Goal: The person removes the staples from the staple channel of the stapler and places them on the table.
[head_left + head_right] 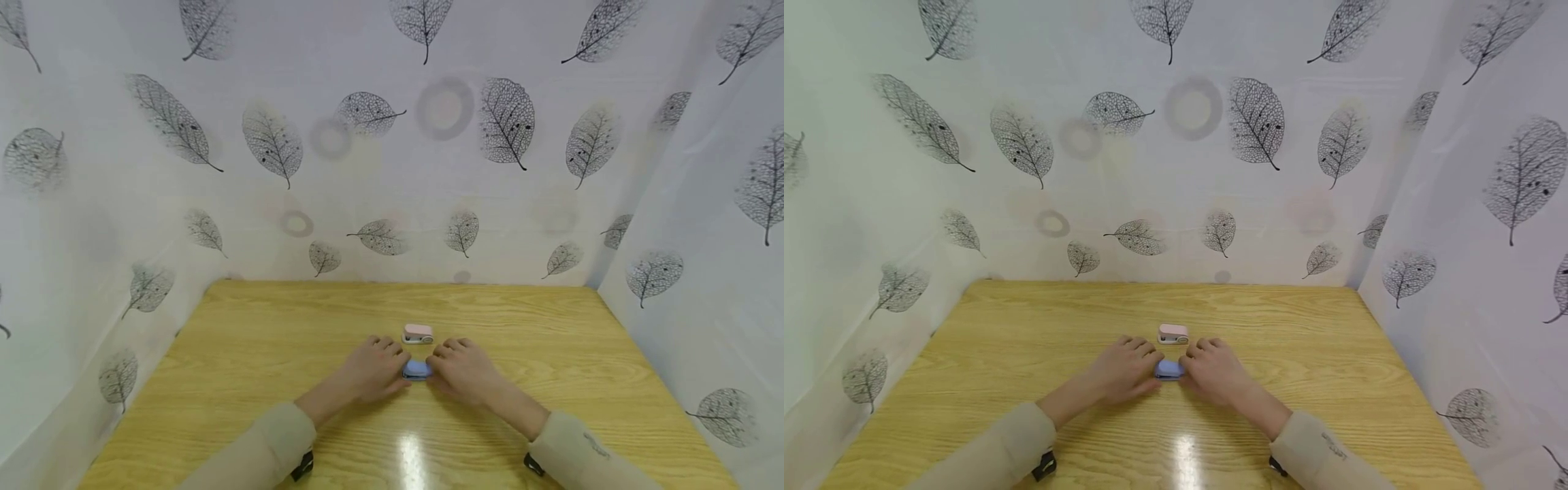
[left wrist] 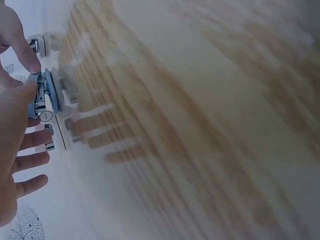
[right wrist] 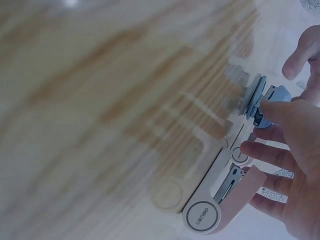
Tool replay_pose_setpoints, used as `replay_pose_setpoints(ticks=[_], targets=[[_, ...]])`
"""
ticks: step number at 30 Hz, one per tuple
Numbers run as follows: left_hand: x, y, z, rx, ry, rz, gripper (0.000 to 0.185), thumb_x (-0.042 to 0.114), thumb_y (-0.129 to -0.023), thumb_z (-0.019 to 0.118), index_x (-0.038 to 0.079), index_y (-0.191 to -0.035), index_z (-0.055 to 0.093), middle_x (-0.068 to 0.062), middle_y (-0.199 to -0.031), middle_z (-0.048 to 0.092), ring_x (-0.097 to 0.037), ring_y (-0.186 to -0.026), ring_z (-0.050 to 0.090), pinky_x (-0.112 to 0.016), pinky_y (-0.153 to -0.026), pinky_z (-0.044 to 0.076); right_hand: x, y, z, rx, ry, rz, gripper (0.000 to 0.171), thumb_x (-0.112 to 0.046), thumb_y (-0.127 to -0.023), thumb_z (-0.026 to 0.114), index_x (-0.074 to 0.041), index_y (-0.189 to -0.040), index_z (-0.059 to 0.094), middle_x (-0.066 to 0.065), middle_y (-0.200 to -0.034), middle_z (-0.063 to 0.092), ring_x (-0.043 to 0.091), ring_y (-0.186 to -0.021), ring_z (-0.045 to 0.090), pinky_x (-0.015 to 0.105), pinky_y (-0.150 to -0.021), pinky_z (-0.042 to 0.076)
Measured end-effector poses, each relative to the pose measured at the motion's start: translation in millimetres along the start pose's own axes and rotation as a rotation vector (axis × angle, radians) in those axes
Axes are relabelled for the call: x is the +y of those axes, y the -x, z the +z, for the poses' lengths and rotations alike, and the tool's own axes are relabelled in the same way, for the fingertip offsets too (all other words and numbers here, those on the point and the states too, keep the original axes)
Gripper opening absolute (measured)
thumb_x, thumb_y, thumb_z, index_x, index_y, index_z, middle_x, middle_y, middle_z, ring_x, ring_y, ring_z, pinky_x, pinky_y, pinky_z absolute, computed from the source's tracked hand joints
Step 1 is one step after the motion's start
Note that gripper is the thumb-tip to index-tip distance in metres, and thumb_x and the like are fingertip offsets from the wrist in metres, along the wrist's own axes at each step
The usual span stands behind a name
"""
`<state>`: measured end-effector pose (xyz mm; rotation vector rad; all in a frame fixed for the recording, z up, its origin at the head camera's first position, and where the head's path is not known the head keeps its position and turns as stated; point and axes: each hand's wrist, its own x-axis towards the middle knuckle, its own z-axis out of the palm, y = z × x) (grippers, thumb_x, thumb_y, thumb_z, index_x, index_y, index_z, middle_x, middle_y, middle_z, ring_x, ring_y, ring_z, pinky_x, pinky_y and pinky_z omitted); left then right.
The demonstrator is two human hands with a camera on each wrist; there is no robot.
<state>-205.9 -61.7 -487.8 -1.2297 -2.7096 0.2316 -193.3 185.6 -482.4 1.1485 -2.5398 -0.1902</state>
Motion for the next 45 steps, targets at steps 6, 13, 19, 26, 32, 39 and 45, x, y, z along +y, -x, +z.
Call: replay_pose_setpoints(ticks=[6, 13, 19, 26, 32, 39, 45], targets=[[-0.6, 1.6, 1.9, 0.004, 0.016, -0.035, 0.040, 0.054, -0.108, 0.050, 0.020, -0.121, 0.066, 0.000, -0.122, 0.071, -0.020, -0.119, 0.067, -0.040, -0.101, 0.057, -3.3, -8.0, -0.7, -0.010, 0.030, -0.019, 0.022, -0.041, -0.094, 0.079, -0.022, -0.105, 0.076, -0.005, -0.102, 0.077, 0.018, -0.099, 0.071, 0.037, -0.087, 0.061], [-9.3, 23.6, 5.6, 0.027, 0.045, -0.079, 0.039, 0.052, -0.107, 0.054, 0.018, -0.122, 0.067, -0.001, -0.122, 0.071, -0.021, -0.117, 0.066, -0.042, -0.100, 0.056, -13.3, -27.9, 0.1, -0.076, 0.016, -0.050, 0.022, -0.041, -0.097, 0.075, -0.022, -0.110, 0.076, -0.005, -0.107, 0.076, 0.017, -0.104, 0.070, 0.034, -0.087, 0.060], [-18.6, 47.0, 10.7, 0.098, 0.058, -0.114, 0.034, 0.050, -0.106, 0.058, 0.017, -0.113, 0.066, -0.001, -0.111, 0.070, -0.021, -0.108, 0.067, -0.041, -0.092, 0.057, -25.1, -48.6, 2.2, -0.129, 0.056, -0.077, 0.024, -0.042, -0.102, 0.069, -0.026, -0.118, 0.073, -0.007, -0.113, 0.076, 0.017, -0.114, 0.070, 0.034, -0.098, 0.059], [-28.3, 72.2, 11.4, 0.119, 0.084, -0.151, 0.031, 0.047, -0.105, 0.060, 0.017, -0.111, 0.066, 0.001, -0.108, 0.071, -0.019, -0.104, 0.068, -0.039, -0.089, 0.059, -38.0, -70.3, 3.0, -0.127, 0.034, -0.126, 0.024, -0.045, -0.105, 0.063, -0.028, -0.120, 0.072, -0.010, -0.105, 0.072, 0.011, -0.096, 0.065, 0.027, -0.086, 0.057], [-37.5, 90.9, 9.8, 0.088, 0.127, -0.193, 0.031, 0.045, -0.104, 0.063, 0.015, -0.112, 0.066, 0.000, -0.107, 0.070, -0.022, -0.104, 0.068, -0.042, -0.089, 0.059, -47.9, -89.7, 4.9, -0.144, 0.022, -0.161, 0.025, -0.042, -0.106, 0.061, -0.030, -0.126, 0.071, -0.010, -0.112, 0.073, 0.010, -0.099, 0.065, 0.025, -0.083, 0.055], [-50.5, 108.6, 15.9, 0.095, 0.119, -0.210, 0.030, 0.045, -0.104, 0.063, 0.016, -0.111, 0.066, 0.000, -0.106, 0.070, -0.022, -0.103, 0.068, -0.043, -0.089, 0.059, -58.3, -112.9, 11.4, -0.198, 0.061, -0.187, 0.029, -0.044, -0.109, 0.055, -0.035, -0.133, 0.067, -0.012, -0.119, 0.073, 0.009, -0.106, 0.066, 0.026, -0.085, 0.055], [-59.9, 123.2, 15.0, 0.097, 0.128, -0.244, 0.028, 0.044, -0.104, 0.063, 0.017, -0.111, 0.065, 0.001, -0.106, 0.070, -0.022, -0.104, 0.068, -0.043, -0.090, 0.058, -66.6, -129.9, 12.1, -0.200, 0.084, -0.221, 0.030, -0.046, -0.109, 0.054, -0.035, -0.134, 0.067, -0.013, -0.120, 0.073, 0.007, -0.107, 0.067, 0.023, -0.087, 0.057]])
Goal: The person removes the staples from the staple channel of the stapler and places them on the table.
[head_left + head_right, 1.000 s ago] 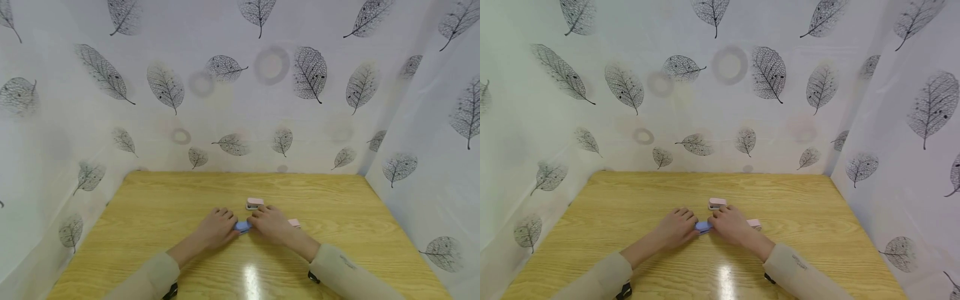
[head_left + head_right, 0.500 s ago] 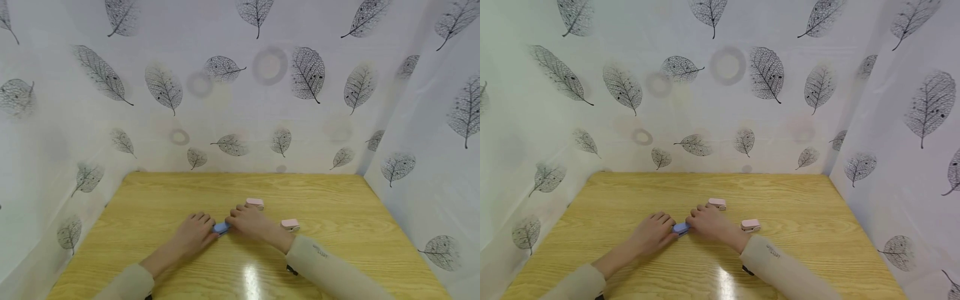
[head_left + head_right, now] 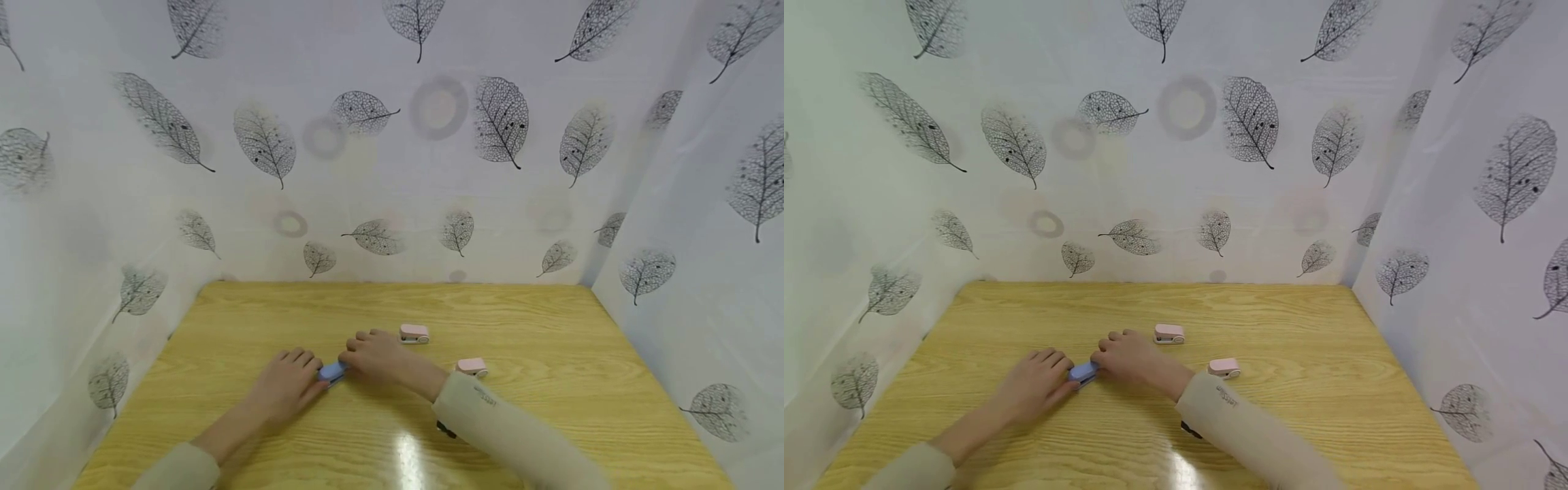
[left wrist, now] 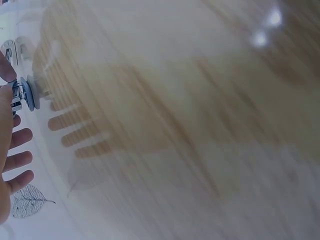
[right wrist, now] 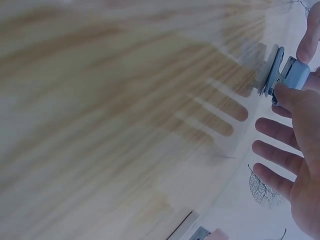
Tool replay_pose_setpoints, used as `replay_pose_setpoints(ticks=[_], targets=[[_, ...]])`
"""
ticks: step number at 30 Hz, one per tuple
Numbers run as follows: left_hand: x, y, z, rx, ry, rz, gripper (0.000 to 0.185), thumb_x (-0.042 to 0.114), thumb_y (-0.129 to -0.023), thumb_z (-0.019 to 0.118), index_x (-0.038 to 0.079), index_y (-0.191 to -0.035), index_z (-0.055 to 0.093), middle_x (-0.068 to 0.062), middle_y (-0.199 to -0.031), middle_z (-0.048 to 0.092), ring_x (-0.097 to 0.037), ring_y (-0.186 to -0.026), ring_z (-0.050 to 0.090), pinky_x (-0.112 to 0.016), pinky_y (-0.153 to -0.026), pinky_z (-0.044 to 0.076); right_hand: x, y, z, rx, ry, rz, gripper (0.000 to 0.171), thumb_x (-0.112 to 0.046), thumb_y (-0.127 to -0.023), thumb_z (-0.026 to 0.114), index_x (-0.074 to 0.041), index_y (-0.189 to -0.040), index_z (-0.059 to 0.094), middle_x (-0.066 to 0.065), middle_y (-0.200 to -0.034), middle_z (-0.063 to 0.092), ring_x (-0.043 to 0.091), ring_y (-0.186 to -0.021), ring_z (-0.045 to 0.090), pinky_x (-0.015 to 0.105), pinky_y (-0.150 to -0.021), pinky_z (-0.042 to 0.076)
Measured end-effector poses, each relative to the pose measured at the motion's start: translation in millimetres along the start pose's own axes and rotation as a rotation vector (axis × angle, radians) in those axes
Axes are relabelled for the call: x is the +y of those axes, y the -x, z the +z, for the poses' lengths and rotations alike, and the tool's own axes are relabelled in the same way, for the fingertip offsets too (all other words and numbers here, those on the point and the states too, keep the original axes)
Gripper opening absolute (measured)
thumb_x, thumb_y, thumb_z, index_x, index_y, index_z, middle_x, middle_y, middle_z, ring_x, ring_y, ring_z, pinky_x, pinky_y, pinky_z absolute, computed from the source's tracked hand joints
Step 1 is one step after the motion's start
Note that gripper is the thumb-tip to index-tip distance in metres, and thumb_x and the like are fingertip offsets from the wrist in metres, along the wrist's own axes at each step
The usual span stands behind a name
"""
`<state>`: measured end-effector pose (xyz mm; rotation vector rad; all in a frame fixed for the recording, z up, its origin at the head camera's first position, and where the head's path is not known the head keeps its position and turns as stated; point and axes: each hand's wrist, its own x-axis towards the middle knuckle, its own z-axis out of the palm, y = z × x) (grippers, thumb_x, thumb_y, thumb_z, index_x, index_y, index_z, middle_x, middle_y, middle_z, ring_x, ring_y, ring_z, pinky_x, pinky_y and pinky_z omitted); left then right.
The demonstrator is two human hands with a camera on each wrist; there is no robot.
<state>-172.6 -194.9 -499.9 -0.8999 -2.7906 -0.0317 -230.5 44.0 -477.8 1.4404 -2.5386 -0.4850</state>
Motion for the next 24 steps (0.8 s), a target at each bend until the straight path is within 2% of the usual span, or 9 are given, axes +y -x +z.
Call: replay_pose_setpoints(ticks=[6, 9, 12, 15, 19, 24], targets=[[-8.3, 7.4, -2.8, 0.036, -0.016, -0.013, 0.025, 0.043, -0.102, 0.067, 0.019, -0.109, 0.064, 0.002, -0.105, 0.070, -0.019, -0.102, 0.067, -0.040, -0.085, 0.056, -2.8, -13.9, -5.6, -0.035, 0.020, -0.020, 0.031, -0.046, -0.110, 0.052, -0.036, -0.137, 0.064, -0.014, -0.121, 0.071, 0.006, -0.107, 0.066, 0.022, -0.087, 0.056], [-9.9, 9.0, -2.4, 0.045, -0.015, -0.021, 0.025, 0.043, -0.102, 0.067, 0.019, -0.109, 0.064, 0.003, -0.105, 0.070, -0.018, -0.102, 0.067, -0.039, -0.085, 0.056, -3.2, -17.5, -3.2, -0.044, -0.012, -0.005, 0.033, -0.046, -0.110, 0.051, -0.035, -0.138, 0.064, -0.013, -0.123, 0.071, 0.007, -0.109, 0.067, 0.023, -0.089, 0.057], [-6.4, 10.3, -2.8, 0.038, 0.027, -0.067, 0.029, 0.046, -0.102, 0.066, 0.019, -0.110, 0.064, 0.001, -0.108, 0.070, -0.020, -0.105, 0.067, -0.042, -0.089, 0.057, -2.0, -18.3, 1.5, -0.037, -0.129, 0.034, 0.038, -0.049, -0.108, 0.053, -0.032, -0.140, 0.063, -0.010, -0.128, 0.071, 0.009, -0.113, 0.068, 0.026, -0.095, 0.057], [0.3, 14.4, -1.1, 0.054, 0.112, -0.160, 0.036, 0.047, -0.100, 0.069, 0.015, -0.115, 0.067, -0.003, -0.114, 0.072, -0.025, -0.111, 0.068, -0.048, -0.096, 0.057, -0.1, -18.7, 6.8, -0.018, -0.297, 0.061, 0.044, -0.052, -0.106, 0.056, -0.028, -0.142, 0.063, -0.007, -0.132, 0.071, 0.010, -0.115, 0.068, 0.026, -0.099, 0.056], [10.1, 20.8, 5.8, 0.145, 0.244, -0.279, 0.043, 0.042, -0.095, 0.078, 0.009, -0.120, 0.069, -0.009, -0.117, 0.073, -0.030, -0.113, 0.068, -0.054, -0.098, 0.057, 1.7, -17.6, 11.9, 0.017, -0.532, 0.071, 0.045, -0.049, -0.104, 0.062, -0.025, -0.142, 0.064, -0.005, -0.132, 0.071, 0.009, -0.115, 0.068, 0.023, -0.097, 0.056], [17.1, 23.0, 12.8, 0.210, 0.365, -0.357, 0.037, 0.034, -0.090, 0.084, 0.009, -0.115, 0.071, -0.009, -0.117, 0.073, -0.032, -0.115, 0.067, -0.056, -0.100, 0.056, 1.0, -18.0, 13.6, 0.065, -0.810, 0.075, 0.042, -0.038, -0.100, 0.072, -0.019, -0.137, 0.068, -0.003, -0.131, 0.073, 0.008, -0.118, 0.068, 0.019, -0.103, 0.052]])
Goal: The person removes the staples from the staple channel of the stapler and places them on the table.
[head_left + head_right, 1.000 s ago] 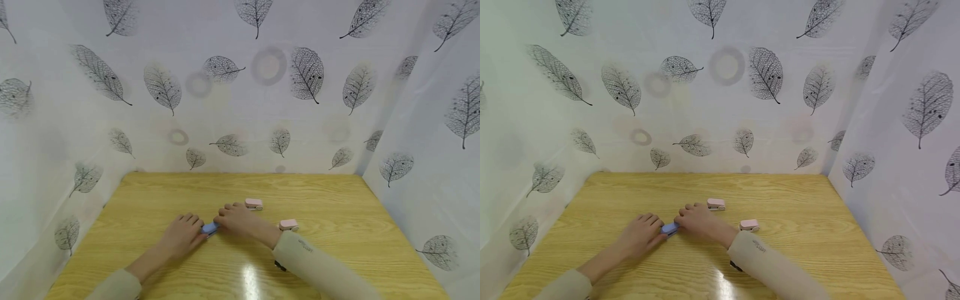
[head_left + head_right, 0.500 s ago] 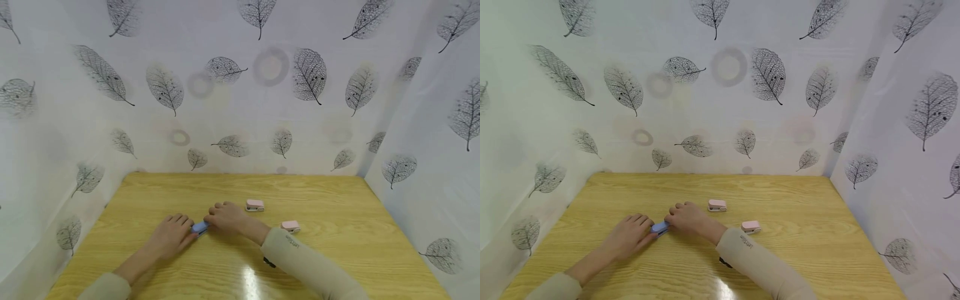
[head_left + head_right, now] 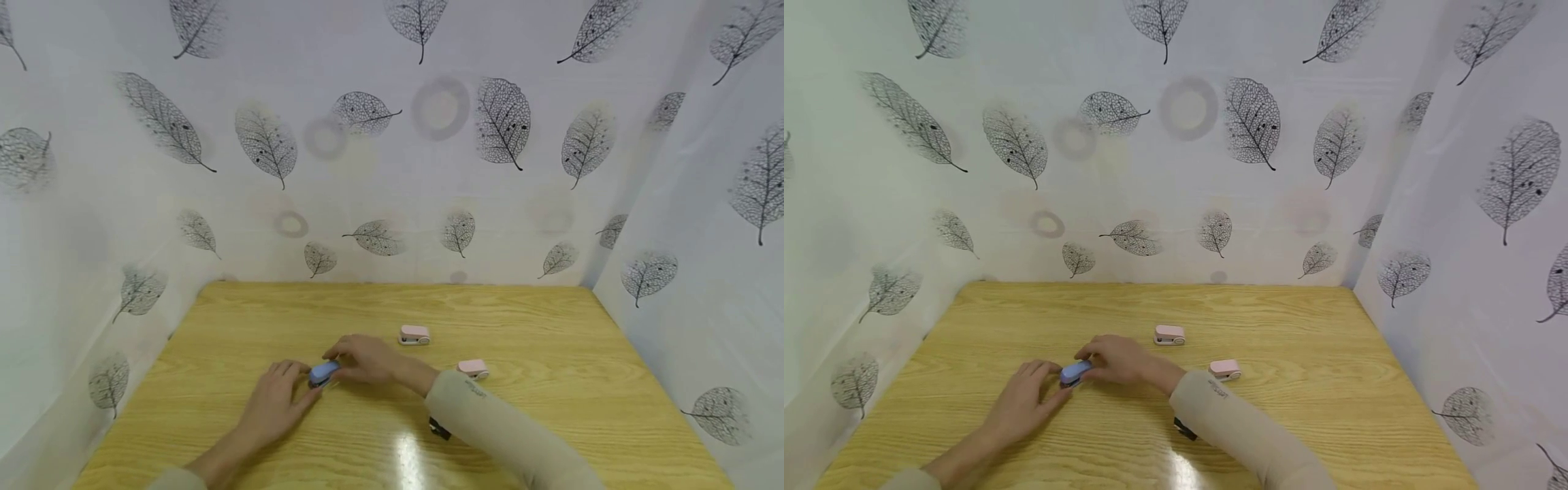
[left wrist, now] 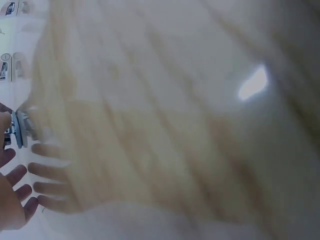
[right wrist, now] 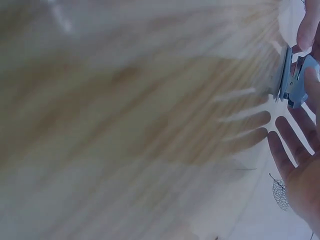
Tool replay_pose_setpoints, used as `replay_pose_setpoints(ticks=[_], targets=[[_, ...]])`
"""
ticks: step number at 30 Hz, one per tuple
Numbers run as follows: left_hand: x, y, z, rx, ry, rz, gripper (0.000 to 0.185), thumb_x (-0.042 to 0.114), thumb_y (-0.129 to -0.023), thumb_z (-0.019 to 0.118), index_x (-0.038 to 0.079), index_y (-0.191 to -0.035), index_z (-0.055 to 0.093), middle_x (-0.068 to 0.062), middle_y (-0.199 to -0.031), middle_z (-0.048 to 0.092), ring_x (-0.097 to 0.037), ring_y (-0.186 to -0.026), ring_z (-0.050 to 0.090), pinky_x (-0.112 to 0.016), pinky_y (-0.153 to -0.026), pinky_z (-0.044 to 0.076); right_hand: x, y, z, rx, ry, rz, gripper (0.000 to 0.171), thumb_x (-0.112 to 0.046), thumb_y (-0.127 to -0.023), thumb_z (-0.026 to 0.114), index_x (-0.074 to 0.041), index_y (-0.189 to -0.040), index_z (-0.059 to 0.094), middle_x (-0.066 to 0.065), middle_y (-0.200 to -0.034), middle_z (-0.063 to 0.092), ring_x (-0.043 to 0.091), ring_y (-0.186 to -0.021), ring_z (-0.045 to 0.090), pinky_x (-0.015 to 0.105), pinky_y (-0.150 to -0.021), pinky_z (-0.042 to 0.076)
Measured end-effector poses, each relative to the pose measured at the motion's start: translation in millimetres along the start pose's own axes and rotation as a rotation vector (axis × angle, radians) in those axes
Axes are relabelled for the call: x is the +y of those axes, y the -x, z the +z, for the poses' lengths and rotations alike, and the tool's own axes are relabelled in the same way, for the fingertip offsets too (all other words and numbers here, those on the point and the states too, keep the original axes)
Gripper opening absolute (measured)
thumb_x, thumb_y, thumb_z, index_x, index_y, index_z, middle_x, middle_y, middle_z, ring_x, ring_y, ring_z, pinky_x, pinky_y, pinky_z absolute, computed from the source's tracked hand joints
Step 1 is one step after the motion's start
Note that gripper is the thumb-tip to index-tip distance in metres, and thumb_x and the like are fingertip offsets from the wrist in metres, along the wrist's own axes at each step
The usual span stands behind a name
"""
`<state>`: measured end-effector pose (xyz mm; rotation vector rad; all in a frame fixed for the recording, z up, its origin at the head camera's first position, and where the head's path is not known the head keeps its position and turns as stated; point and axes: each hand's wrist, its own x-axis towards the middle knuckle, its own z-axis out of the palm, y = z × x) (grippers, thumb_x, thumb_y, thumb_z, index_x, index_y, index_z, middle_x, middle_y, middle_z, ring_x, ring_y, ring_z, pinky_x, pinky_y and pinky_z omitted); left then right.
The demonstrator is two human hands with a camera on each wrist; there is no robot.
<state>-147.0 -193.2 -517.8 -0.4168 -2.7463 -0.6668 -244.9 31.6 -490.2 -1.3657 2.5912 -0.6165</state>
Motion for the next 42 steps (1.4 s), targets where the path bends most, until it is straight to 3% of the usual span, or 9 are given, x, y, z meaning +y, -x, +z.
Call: replay_pose_setpoints(ticks=[6, 14, 22, 30, 42], targets=[[-1.2, -0.4, 5.0, 0.021, 0.007, -0.013, 0.031, 0.030, -0.089, 0.085, 0.010, -0.109, 0.072, -0.008, -0.113, 0.073, -0.032, -0.112, 0.068, -0.056, -0.096, 0.056, -4.7, -6.1, 1.3, 0.006, -0.066, -0.031, 0.042, -0.035, -0.096, 0.077, -0.016, -0.133, 0.071, -0.002, -0.128, 0.075, 0.007, -0.115, 0.069, 0.016, -0.100, 0.051], [0.8, 0.7, 6.9, 0.069, 0.012, -0.021, 0.027, 0.026, -0.084, 0.089, 0.011, -0.101, 0.075, -0.006, -0.108, 0.073, -0.029, -0.105, 0.068, -0.053, -0.088, 0.056, -6.8, -18.8, 7.4, -0.045, 0.037, -0.059, 0.039, -0.038, -0.095, 0.078, -0.018, -0.129, 0.074, -0.004, -0.124, 0.077, 0.004, -0.109, 0.067, 0.012, -0.094, 0.049], [3.1, 1.9, 7.8, 0.054, 0.014, -0.073, 0.027, 0.027, -0.084, 0.089, 0.012, -0.101, 0.075, -0.005, -0.109, 0.072, -0.028, -0.106, 0.066, -0.051, -0.086, 0.054, -6.4, -22.0, 8.6, -0.051, 0.050, -0.064, 0.036, -0.038, -0.092, 0.081, -0.021, -0.124, 0.077, -0.007, -0.119, 0.078, 0.001, -0.104, 0.067, 0.011, -0.091, 0.049], [3.4, -0.4, 7.5, 0.042, 0.018, -0.088, 0.023, 0.026, -0.084, 0.089, 0.015, -0.096, 0.073, -0.004, -0.107, 0.071, -0.026, -0.103, 0.065, -0.048, -0.085, 0.053, -4.2, -18.0, 5.3, -0.024, -0.120, 0.026, 0.039, -0.031, -0.094, 0.079, -0.015, -0.130, 0.073, -0.003, -0.127, 0.077, 0.003, -0.111, 0.069, 0.014, -0.095, 0.052], [9.4, -0.5, 4.1, 0.025, 0.013, -0.095, 0.021, 0.026, -0.085, 0.089, 0.017, -0.095, 0.072, -0.005, -0.110, 0.073, -0.029, -0.107, 0.067, -0.053, -0.086, 0.055, 8.1, -8.4, -11.8, 0.029, -0.153, 0.127, 0.038, -0.034, -0.093, 0.082, -0.019, -0.127, 0.074, -0.005, -0.125, 0.077, 0.010, -0.116, 0.070, 0.022, -0.098, 0.054]])
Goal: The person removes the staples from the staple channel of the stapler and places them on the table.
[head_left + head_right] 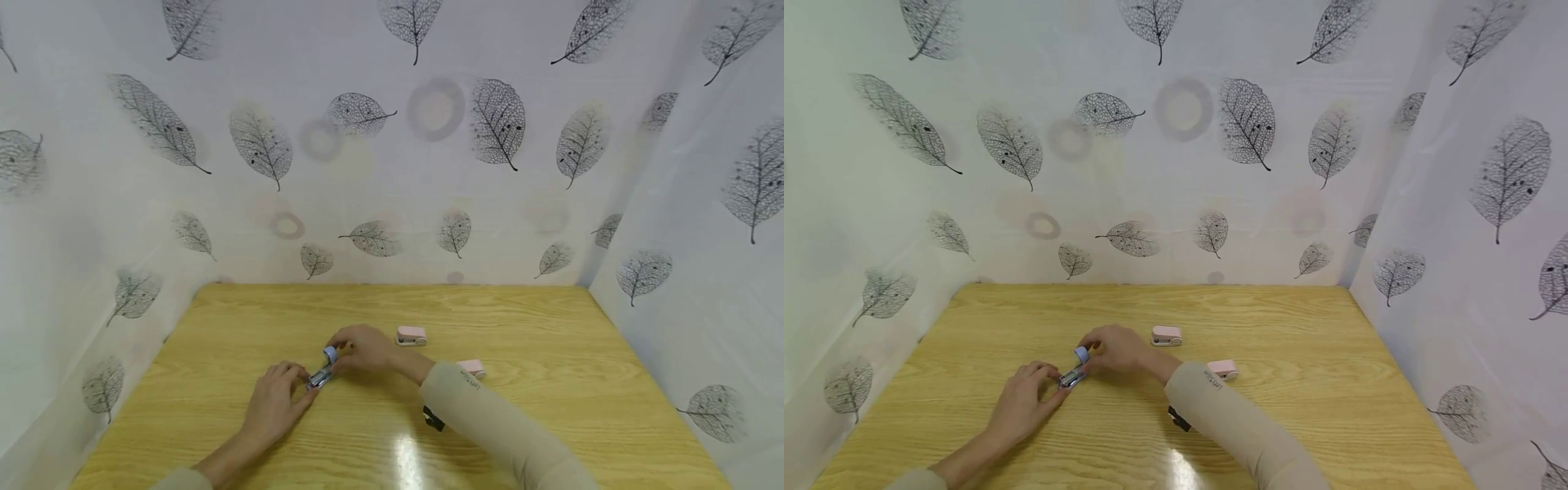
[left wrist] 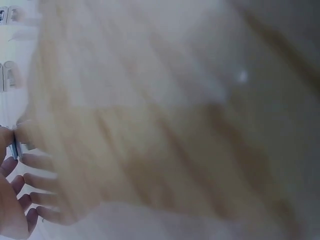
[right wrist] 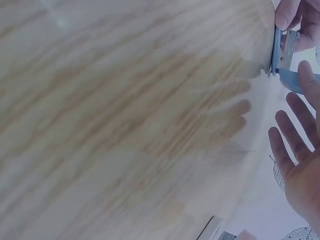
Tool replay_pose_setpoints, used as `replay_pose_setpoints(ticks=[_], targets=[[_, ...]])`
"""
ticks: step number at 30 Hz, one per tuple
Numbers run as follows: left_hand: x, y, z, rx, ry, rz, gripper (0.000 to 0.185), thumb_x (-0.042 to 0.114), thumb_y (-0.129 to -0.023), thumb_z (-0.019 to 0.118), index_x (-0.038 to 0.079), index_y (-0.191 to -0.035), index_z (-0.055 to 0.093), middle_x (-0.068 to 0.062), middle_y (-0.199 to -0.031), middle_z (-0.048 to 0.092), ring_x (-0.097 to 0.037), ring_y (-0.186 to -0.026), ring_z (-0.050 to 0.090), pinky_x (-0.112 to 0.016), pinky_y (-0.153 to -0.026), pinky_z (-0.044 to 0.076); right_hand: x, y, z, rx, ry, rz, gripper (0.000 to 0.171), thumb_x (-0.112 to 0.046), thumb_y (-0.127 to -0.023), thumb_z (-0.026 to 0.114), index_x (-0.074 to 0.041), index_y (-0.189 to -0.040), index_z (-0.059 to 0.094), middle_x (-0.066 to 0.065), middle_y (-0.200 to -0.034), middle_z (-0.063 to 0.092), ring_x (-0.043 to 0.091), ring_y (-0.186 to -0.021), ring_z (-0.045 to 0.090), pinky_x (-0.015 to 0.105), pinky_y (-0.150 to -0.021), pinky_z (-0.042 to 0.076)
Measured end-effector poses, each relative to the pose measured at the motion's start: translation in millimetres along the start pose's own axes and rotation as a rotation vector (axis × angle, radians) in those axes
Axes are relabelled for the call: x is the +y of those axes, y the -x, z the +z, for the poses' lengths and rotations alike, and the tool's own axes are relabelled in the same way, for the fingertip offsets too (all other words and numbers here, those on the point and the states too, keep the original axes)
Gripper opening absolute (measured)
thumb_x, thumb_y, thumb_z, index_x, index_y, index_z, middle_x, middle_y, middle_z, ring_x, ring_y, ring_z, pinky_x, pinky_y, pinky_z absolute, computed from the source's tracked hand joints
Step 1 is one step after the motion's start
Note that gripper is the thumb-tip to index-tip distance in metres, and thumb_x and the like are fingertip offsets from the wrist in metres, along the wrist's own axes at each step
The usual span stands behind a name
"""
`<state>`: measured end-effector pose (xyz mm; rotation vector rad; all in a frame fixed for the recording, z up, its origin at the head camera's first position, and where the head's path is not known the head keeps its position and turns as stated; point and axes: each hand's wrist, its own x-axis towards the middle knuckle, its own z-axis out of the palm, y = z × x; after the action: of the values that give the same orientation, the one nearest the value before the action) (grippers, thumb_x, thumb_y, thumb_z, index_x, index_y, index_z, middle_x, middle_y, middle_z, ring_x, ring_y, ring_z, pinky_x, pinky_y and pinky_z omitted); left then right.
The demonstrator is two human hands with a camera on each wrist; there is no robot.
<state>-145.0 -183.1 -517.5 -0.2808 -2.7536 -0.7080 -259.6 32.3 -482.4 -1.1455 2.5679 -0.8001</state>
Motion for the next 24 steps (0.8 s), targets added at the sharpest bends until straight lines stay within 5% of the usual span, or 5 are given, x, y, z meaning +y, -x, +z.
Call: replay_pose_setpoints(ticks=[15, 24], targets=[[-0.4, 0.1, 2.6, -0.006, -0.027, -0.030, 0.023, 0.028, -0.084, 0.088, 0.016, -0.097, 0.074, -0.007, -0.111, 0.073, -0.025, -0.100, 0.065, -0.048, -0.085, 0.054, 14.4, 2.0, -3.3, 0.039, -0.019, 0.021, 0.036, -0.035, -0.093, 0.081, -0.017, -0.123, 0.074, -0.005, -0.114, 0.079, 0.008, -0.108, 0.072, 0.022, -0.097, 0.056], [-1.4, 0.1, 3.7, 0.004, -0.024, -0.020, 0.024, 0.028, -0.084, 0.089, 0.015, -0.097, 0.074, -0.007, -0.108, 0.073, -0.025, -0.099, 0.066, -0.048, -0.084, 0.054, 16.0, 4.0, -5.6, 0.041, 0.031, 0.066, 0.041, -0.039, -0.096, 0.078, -0.017, -0.130, 0.072, -0.004, -0.123, 0.076, 0.010, -0.112, 0.070, 0.024, -0.099, 0.055]])
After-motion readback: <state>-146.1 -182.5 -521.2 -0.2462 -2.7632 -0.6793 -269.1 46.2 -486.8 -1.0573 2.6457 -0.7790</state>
